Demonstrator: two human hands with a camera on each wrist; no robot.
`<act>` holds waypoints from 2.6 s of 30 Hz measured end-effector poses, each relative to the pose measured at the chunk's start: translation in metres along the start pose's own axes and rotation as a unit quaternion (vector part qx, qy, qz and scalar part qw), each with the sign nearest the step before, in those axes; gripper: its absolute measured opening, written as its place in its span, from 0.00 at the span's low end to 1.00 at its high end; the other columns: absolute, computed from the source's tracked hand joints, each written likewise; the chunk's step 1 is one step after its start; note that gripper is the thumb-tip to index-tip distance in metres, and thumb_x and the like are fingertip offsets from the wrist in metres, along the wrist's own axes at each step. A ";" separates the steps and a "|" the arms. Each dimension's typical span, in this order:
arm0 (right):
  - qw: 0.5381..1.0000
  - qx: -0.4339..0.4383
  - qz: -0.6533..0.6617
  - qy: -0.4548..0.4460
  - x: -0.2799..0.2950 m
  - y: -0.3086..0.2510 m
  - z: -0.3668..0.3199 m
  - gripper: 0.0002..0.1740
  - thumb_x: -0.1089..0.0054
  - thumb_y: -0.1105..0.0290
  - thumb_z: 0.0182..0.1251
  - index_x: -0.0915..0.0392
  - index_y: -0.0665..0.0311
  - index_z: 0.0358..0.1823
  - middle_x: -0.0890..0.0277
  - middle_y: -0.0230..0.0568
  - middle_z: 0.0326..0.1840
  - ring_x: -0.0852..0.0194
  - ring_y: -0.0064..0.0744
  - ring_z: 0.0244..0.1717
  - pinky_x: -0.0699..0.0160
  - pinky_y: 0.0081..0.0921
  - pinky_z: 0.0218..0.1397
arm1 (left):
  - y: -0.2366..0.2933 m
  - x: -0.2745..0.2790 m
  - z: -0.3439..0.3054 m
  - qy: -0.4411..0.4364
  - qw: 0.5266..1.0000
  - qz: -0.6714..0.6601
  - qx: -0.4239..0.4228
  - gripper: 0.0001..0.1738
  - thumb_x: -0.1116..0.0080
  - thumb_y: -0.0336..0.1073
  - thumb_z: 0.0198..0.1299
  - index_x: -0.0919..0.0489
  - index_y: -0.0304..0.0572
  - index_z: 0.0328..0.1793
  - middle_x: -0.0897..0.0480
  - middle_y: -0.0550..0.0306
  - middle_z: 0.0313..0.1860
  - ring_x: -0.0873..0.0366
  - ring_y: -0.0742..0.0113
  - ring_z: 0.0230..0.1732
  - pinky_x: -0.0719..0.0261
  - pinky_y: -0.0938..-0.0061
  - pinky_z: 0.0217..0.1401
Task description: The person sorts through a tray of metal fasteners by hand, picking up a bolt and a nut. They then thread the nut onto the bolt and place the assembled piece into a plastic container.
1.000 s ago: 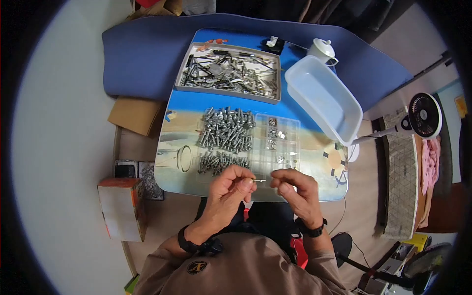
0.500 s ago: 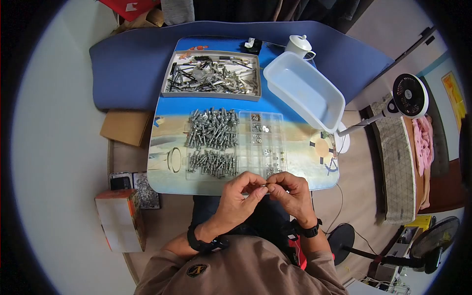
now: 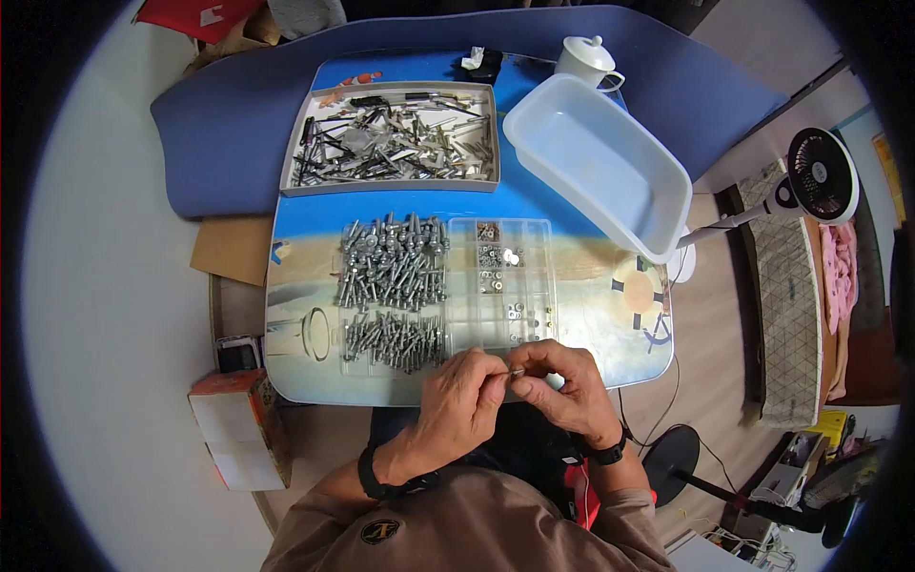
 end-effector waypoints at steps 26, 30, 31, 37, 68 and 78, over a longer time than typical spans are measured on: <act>0.988 -0.037 0.012 -0.150 0.036 0.027 0.078 0.07 0.32 0.72 0.69 0.17 0.64 0.45 0.16 0.46 0.33 0.15 0.51 0.34 0.20 0.38 0.35 | -0.018 -0.008 0.056 0.014 0.995 0.087 0.044 0.08 0.37 0.28 0.63 0.24 0.40 0.46 0.21 0.51 0.32 0.21 0.49 0.30 0.24 0.59 0.32; 0.985 -0.058 0.061 -0.149 0.037 0.035 0.079 0.08 0.31 0.72 0.67 0.16 0.63 0.46 0.16 0.45 0.32 0.15 0.48 0.32 0.21 0.36 0.34 | -0.017 -0.006 0.059 0.015 0.994 0.105 0.034 0.07 0.38 0.29 0.65 0.24 0.40 0.46 0.21 0.51 0.32 0.21 0.48 0.30 0.24 0.58 0.32; 0.988 -0.027 0.030 -0.150 0.036 0.040 0.078 0.09 0.30 0.71 0.67 0.16 0.63 0.46 0.16 0.43 0.31 0.16 0.44 0.31 0.21 0.34 0.33 | -0.016 -0.006 0.060 0.017 0.993 0.110 0.035 0.07 0.38 0.29 0.66 0.24 0.40 0.46 0.22 0.50 0.32 0.21 0.48 0.30 0.24 0.57 0.32; 0.991 -0.015 0.034 -0.131 0.040 0.039 0.078 0.10 0.30 0.67 0.68 0.16 0.63 0.45 0.16 0.43 0.32 0.17 0.41 0.29 0.22 0.33 0.34 | -0.014 -0.009 0.067 0.002 0.994 0.109 0.010 0.05 0.41 0.28 0.68 0.25 0.36 0.46 0.24 0.49 0.31 0.25 0.53 0.27 0.26 0.63 0.31; 0.995 0.011 -0.001 -0.101 0.047 0.036 0.083 0.09 0.33 0.69 0.69 0.17 0.65 0.47 0.17 0.48 0.35 0.16 0.50 0.33 0.20 0.38 0.36 | -0.021 -0.019 0.078 -0.018 0.989 0.143 0.026 0.06 0.43 0.31 0.72 0.25 0.36 0.45 0.23 0.48 0.31 0.23 0.48 0.31 0.25 0.60 0.36; 0.991 0.064 -0.057 -0.105 0.045 0.035 0.083 0.09 0.34 0.71 0.67 0.18 0.67 0.45 0.17 0.51 0.37 0.16 0.56 0.38 0.18 0.44 0.42 | -0.025 -0.019 0.076 -0.001 0.988 0.157 0.007 0.05 0.42 0.31 0.70 0.25 0.38 0.45 0.23 0.47 0.33 0.21 0.45 0.32 0.24 0.57 0.35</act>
Point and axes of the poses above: each hand's wrist, its own z-axis towards the middle knuckle, its own x-axis out of the back of the hand, y = z × x, the point moved 5 cm from there along z, towards the middle knuckle
